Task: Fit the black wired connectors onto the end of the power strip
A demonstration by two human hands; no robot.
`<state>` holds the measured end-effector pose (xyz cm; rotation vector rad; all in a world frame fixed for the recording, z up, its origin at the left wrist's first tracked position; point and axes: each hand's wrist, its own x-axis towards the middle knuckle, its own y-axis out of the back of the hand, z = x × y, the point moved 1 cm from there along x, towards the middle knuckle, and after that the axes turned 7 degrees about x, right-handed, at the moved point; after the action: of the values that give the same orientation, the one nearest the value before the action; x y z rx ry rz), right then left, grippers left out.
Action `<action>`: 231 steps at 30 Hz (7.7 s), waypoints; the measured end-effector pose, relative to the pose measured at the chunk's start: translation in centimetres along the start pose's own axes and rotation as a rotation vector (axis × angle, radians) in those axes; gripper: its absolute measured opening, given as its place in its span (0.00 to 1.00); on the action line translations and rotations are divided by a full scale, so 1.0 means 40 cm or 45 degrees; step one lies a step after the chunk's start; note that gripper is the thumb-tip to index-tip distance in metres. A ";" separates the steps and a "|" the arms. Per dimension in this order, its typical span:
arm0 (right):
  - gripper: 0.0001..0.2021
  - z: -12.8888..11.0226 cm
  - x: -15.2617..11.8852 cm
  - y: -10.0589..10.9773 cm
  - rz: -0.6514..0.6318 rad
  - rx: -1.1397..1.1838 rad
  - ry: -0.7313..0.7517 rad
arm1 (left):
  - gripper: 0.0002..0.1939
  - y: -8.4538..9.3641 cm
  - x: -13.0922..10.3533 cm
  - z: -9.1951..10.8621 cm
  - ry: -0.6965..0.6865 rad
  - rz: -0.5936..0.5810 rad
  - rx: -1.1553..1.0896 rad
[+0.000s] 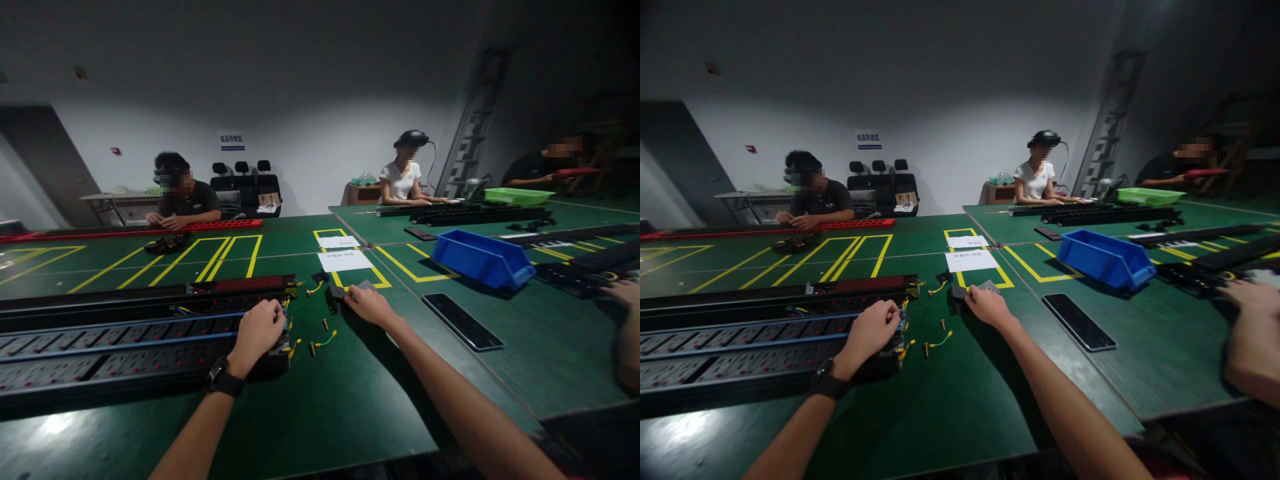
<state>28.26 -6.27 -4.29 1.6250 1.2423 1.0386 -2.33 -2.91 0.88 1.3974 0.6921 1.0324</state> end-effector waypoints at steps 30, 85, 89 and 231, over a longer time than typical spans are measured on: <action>0.12 -0.008 -0.006 -0.003 -0.035 -0.012 -0.001 | 0.10 0.003 -0.003 0.008 -0.030 -0.001 0.014; 0.13 -0.154 -0.058 -0.021 0.138 0.097 0.313 | 0.10 -0.006 -0.001 0.003 -0.034 0.019 0.024; 0.10 -0.180 -0.074 -0.043 0.115 0.031 0.403 | 0.10 -0.005 -0.004 0.004 -0.028 0.021 0.030; 0.27 -0.330 0.041 -0.154 0.086 0.999 0.285 | 0.13 0.002 0.154 -0.018 -0.020 -0.075 0.100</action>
<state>14.31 -1.97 -5.61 2.1764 1.9137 0.8279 -0.36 2.86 1.98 1.4433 0.7647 0.9560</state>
